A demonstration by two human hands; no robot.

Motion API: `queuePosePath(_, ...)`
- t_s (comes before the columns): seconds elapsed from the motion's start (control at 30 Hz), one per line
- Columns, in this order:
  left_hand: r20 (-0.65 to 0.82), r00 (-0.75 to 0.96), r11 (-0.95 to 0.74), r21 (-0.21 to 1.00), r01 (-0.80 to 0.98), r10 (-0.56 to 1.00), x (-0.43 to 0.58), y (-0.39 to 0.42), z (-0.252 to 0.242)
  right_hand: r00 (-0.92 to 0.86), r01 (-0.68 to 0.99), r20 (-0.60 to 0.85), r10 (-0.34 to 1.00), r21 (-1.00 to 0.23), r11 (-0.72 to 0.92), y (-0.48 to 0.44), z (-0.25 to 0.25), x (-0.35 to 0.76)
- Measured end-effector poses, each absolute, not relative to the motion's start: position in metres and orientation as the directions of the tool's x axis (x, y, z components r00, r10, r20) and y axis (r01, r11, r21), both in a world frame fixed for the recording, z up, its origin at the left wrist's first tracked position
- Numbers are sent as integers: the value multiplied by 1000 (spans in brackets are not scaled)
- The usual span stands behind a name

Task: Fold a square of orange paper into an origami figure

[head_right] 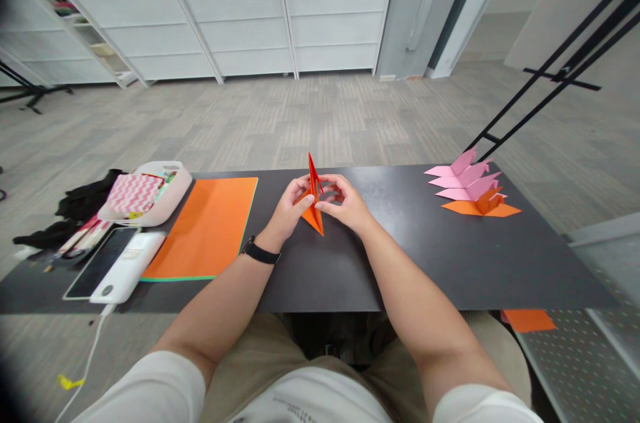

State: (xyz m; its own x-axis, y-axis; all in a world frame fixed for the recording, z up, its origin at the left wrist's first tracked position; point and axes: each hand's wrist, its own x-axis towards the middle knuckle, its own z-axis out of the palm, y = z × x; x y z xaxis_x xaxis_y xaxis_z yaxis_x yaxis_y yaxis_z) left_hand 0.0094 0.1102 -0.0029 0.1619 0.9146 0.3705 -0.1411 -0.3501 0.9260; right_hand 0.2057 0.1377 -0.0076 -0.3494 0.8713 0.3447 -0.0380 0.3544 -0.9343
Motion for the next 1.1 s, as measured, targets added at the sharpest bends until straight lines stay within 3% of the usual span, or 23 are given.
queuePosePath(0.4, 526, 158, -547, 822, 157, 836, 9, 105, 4, -360, -49, 316, 878, -946, 321, 132, 1, 204)
queuePosePath(0.5, 549, 124, -562, 802, 200, 827, 9, 103, 6, -329, -31, 364, 871, -927, 375, 130, -1, 204)
queuePosePath(0.67, 600, 54, -590, 761, 269, 798, 11, 101, 5, -232, 210, 504, 832, -809, 548, 123, -4, 204)
queuePosePath(0.8, 632, 54, -610, 718, 337, 773, 12, 98, 6, -163, 343, 555, 815, -743, 575, 119, -5, 199)
queuePosePath(1.0, 676, 130, -681, 676, 281, 725, 13, 94, 4, -117, 302, 509, 853, -800, 518, 124, -7, 196)
queuePosePath(1.1, 611, 56, -612, 781, 123, 790, 14, 97, -1, -141, 295, 536, 833, -780, 552, 124, -1, 197)
